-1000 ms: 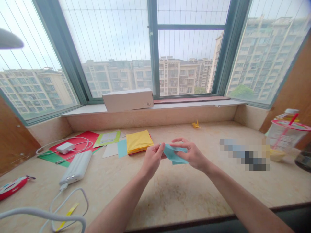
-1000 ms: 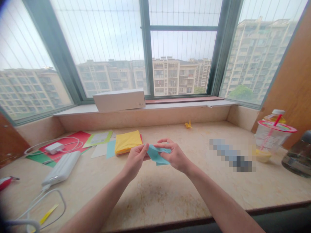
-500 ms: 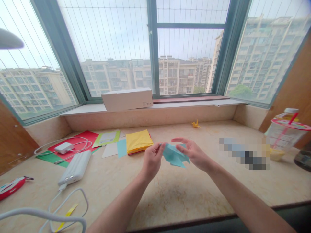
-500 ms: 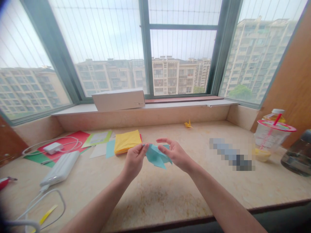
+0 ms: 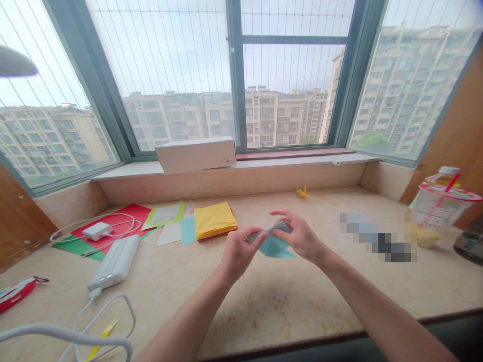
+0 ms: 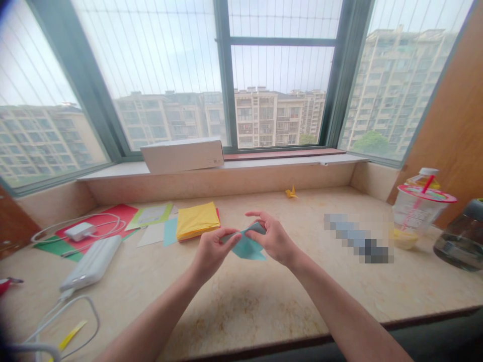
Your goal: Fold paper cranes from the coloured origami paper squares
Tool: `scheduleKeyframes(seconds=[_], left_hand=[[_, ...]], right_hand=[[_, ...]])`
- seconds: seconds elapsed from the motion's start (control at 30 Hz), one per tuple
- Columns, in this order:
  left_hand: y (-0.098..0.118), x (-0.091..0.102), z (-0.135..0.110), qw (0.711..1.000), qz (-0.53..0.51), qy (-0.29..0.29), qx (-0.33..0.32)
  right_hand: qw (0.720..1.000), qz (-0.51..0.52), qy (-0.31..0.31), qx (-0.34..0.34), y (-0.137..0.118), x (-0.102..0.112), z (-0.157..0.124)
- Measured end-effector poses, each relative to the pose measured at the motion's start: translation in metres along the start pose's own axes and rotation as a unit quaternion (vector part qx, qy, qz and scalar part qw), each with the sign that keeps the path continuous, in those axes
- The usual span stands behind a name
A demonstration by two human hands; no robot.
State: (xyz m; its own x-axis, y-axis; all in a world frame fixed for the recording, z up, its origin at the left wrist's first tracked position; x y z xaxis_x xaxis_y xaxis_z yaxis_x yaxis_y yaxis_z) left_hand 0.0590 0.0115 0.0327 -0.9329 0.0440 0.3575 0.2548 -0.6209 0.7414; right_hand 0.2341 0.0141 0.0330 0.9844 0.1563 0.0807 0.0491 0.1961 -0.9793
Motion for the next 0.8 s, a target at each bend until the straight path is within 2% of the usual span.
scheduleKeyframes(seconds=[0.1, 0.2, 0.33, 0.43, 0.5, 0.8], left_hand=[[-0.002, -0.001, 0.001, 1.000, -0.006, -0.009, -0.002], [-0.005, -0.005, 0.002, 0.996, -0.076, -0.005, 0.036], [-0.006, -0.009, 0.002, 0.980, -0.175, -0.002, 0.090], [-0.007, -0.004, 0.003, 0.975, -0.195, 0.036, 0.103], [-0.007, -0.002, 0.004, 0.974, -0.200, 0.040, 0.104], [-0.003, -0.024, -0.007, 0.953, -0.237, -0.143, 0.119]], right_hand=[[1.000, 0.000, 0.010, -0.016, 0.000, 0.003, 0.001], [0.998, 0.025, 0.041, -0.040, 0.002, 0.008, 0.004], [0.996, 0.046, 0.071, -0.014, 0.001, 0.015, 0.007], [0.998, 0.031, 0.061, 0.005, 0.000, 0.019, 0.008], [0.998, 0.014, 0.059, 0.002, 0.000, 0.023, 0.009], [0.974, 0.085, 0.204, 0.044, -0.007, 0.040, 0.007]])
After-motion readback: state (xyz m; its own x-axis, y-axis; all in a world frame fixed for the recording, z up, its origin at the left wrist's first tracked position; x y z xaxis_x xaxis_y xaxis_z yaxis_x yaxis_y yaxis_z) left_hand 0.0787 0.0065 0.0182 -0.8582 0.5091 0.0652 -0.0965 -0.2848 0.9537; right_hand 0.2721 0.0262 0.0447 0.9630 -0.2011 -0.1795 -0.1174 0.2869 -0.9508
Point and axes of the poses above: each hand's wrist, its own z-axis towards the middle knuckle, its own x-axis out of the back of the hand, y = z × x, the point moved 4 cm from there along z, towards the middle knuckle, and after that the axes turned 8 degrees about -x, right-handed, at the moved point
